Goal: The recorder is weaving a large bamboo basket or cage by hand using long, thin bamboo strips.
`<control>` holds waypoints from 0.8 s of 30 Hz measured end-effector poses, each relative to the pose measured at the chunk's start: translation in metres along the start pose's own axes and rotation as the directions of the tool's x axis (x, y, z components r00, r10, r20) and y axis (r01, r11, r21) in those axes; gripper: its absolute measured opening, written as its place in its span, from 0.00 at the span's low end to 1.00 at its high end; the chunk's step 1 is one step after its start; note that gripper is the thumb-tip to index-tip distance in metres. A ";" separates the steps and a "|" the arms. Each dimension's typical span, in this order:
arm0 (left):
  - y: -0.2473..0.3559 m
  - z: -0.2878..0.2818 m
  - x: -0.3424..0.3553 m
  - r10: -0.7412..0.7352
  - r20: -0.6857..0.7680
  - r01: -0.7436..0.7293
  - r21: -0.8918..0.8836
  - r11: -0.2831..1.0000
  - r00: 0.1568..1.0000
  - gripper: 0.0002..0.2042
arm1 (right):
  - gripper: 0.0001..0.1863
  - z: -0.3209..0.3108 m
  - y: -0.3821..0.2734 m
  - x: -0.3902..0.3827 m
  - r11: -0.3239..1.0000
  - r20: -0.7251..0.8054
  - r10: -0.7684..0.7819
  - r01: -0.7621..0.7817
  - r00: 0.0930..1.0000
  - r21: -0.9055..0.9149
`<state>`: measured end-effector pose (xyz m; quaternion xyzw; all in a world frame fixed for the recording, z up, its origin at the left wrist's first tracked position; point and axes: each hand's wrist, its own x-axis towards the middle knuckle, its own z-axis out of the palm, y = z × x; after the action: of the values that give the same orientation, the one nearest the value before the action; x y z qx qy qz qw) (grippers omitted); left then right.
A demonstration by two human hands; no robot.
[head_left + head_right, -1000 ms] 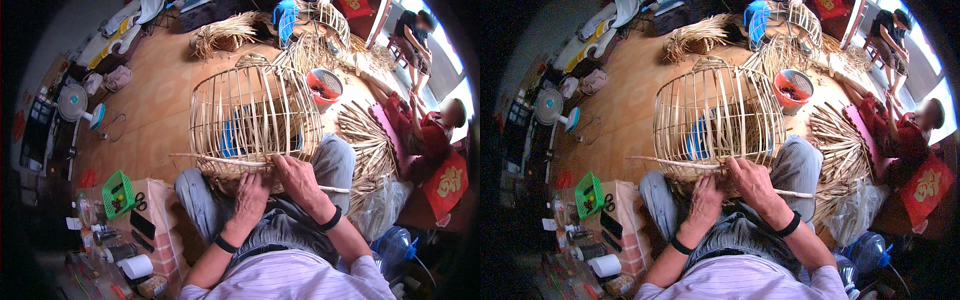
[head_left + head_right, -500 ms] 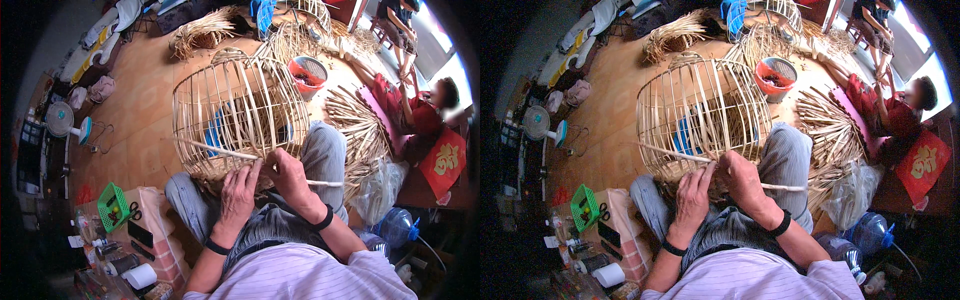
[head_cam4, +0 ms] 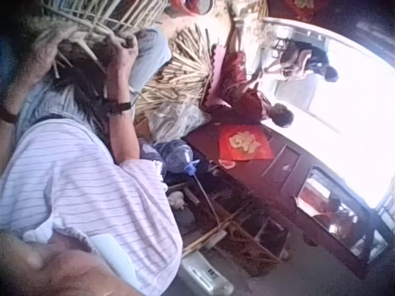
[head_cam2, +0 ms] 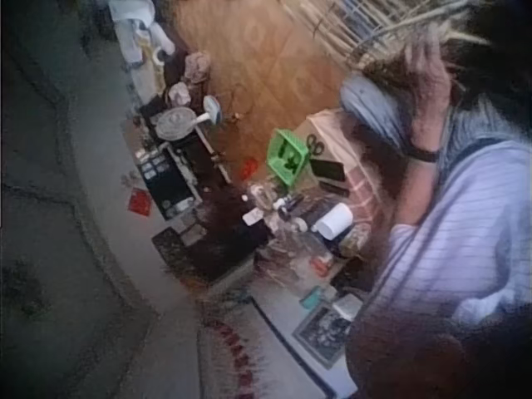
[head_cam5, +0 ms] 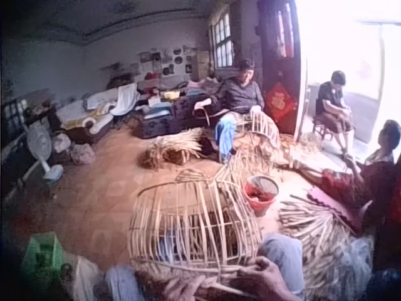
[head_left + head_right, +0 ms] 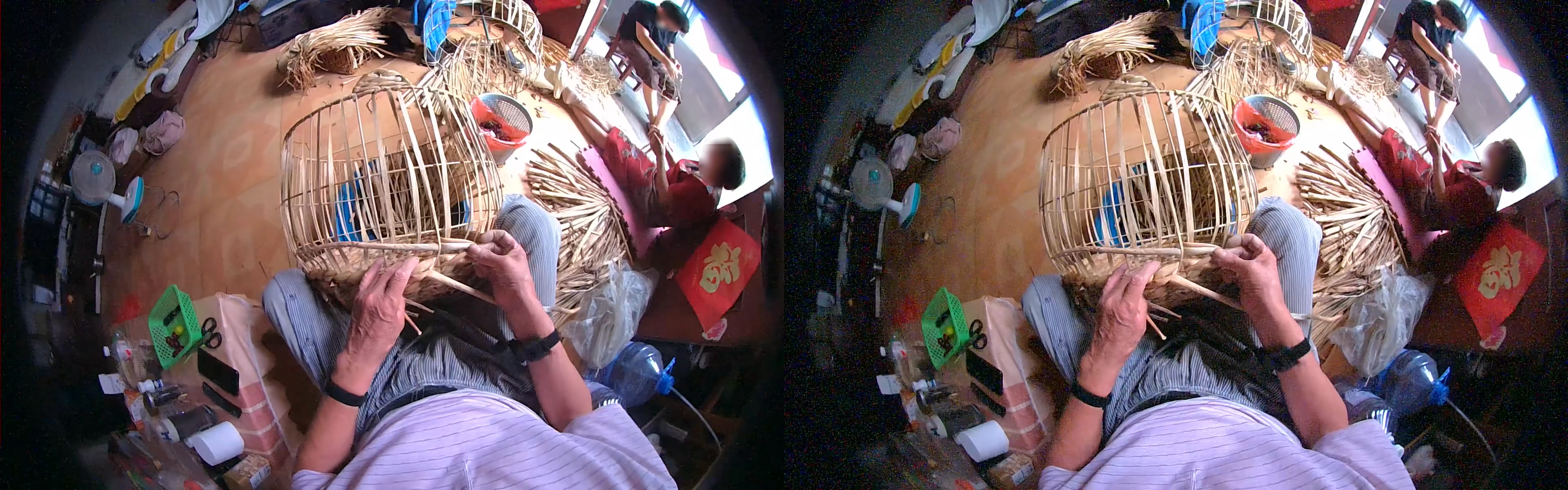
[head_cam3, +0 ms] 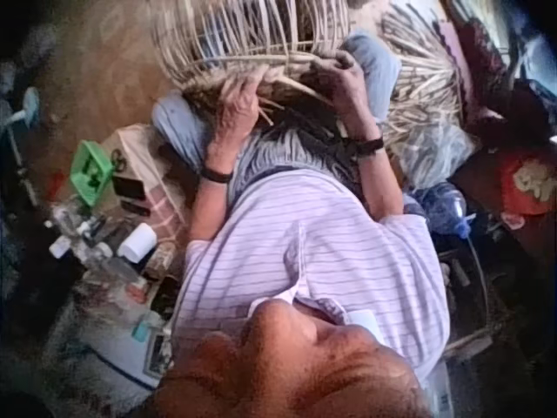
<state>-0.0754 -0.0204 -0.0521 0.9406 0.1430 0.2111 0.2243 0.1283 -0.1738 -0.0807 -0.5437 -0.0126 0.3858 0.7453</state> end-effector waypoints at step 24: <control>0.047 -0.063 0.047 -0.102 0.246 0.122 -0.070 0.990 0.964 0.16 | 0.16 -0.013 -0.012 -0.038 0.855 0.254 -0.111 0.223 0.961 -0.468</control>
<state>-0.0553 -0.0212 0.0368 0.9393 0.1586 0.0878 0.2913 0.1144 -0.2078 -0.0607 -0.6664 -0.2395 0.3605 0.6071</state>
